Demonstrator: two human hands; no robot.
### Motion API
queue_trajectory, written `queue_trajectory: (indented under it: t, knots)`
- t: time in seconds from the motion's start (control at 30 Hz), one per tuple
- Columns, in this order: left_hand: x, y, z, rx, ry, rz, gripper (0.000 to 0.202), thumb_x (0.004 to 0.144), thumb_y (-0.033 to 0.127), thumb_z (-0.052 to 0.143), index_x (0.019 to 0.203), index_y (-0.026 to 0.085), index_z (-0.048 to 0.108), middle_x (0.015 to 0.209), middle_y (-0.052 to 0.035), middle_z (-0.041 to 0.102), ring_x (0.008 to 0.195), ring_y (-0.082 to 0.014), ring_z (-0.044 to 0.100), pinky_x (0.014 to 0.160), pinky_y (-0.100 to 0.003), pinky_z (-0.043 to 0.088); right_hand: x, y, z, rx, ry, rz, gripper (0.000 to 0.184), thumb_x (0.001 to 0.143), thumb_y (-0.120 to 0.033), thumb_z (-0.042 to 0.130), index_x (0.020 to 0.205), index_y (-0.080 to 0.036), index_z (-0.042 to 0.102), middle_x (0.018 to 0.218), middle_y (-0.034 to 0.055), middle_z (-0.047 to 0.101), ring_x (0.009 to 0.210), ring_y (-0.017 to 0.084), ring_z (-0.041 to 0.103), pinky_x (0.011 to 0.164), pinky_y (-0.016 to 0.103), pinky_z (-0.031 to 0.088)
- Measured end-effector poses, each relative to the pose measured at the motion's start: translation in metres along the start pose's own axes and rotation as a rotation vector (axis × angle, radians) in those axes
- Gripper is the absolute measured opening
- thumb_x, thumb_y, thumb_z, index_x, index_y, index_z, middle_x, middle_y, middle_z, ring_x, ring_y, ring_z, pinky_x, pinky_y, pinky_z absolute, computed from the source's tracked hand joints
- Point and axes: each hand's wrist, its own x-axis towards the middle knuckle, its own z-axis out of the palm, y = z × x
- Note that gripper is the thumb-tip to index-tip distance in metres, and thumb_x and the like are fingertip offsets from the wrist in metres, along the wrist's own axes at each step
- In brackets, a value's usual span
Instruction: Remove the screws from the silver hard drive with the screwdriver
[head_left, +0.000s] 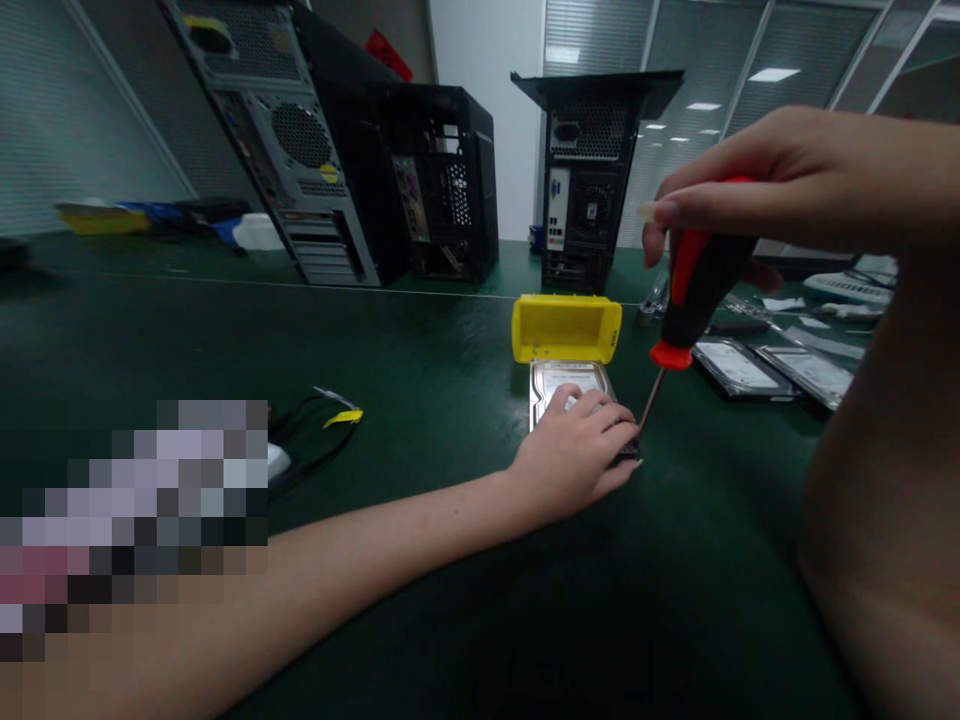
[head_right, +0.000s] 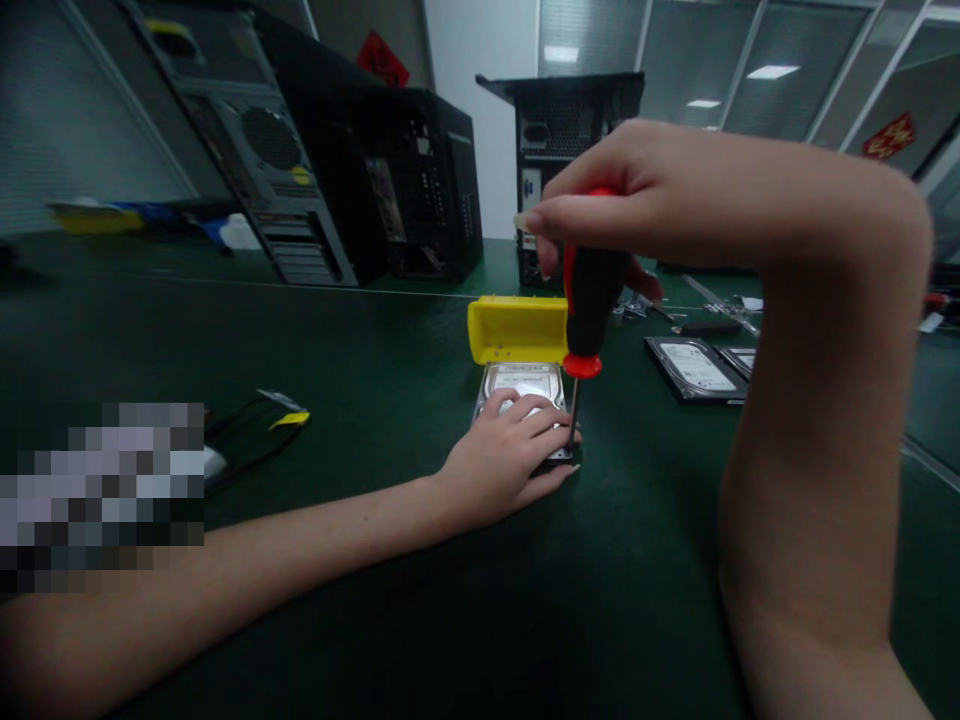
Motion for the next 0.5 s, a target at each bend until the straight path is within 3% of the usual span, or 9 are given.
queue_trajectory:
  t: [0.2, 0.5]
  knots:
    - [0.000, -0.001, -0.001, -0.030, -0.003, -0.003, 0.026, 0.086, 0.034, 0.046, 0.104, 0.019, 0.057, 0.113, -0.0036, 0.058, 0.107, -0.0220, 0.047, 0.092, -0.039, 0.029, -0.004, -0.006, 0.002, -0.003, 0.009, -0.055, 0.037, 0.080, -0.062, 0.041, 0.093, -0.034, 0.062, 0.079, -0.0024, 0.063, 0.046, 0.007, 0.051, 0.035, 0.023, 0.041]
    - [-0.001, 0.000, 0.001, -0.017, -0.004, -0.011, 0.025, 0.087, 0.035, 0.045, 0.104, 0.020, 0.057, 0.113, -0.0022, 0.058, 0.107, -0.0210, 0.048, 0.093, -0.039, 0.029, -0.010, -0.011, 0.004, -0.072, 0.079, -0.008, 0.038, 0.082, -0.060, 0.038, 0.098, -0.036, 0.062, 0.076, -0.0023, 0.063, 0.046, 0.007, 0.051, 0.034, 0.022, 0.040]
